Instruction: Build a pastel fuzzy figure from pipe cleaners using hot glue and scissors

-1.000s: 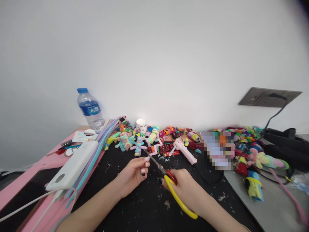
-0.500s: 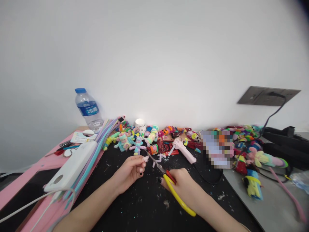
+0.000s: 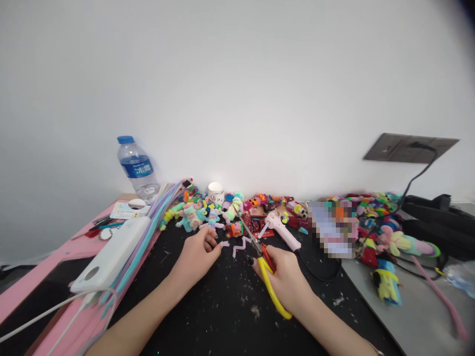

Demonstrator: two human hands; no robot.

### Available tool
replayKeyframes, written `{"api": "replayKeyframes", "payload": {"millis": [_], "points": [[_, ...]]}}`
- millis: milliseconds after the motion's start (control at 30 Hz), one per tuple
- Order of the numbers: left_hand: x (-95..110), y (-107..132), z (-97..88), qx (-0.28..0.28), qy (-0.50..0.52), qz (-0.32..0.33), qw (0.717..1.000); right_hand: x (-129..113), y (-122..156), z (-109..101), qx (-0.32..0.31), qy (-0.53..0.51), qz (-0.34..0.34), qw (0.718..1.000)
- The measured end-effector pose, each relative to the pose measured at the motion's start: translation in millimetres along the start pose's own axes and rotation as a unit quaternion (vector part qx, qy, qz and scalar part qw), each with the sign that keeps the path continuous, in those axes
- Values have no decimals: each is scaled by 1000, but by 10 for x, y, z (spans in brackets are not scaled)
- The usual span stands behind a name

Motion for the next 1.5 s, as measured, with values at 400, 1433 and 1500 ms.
{"api": "replayKeyframes", "payload": {"millis": [400, 1433, 1500], "points": [[322, 165, 348, -86, -169, 143, 971, -50, 6, -17, 19, -11, -19, 1000], [29, -77, -43, 15, -9, 20, 1000, -11, 1, 169, -76, -164, 16, 983], [10, -84, -27, 9, 26, 4, 1000, 51, -3, 211, -65, -197, 37, 978]]}}
Point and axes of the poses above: each hand's wrist, its own y-axis away from the middle knuckle, its own z-axis out of the palm, x = y × z, the point moved 10 cm from there along -y, towards the middle knuckle
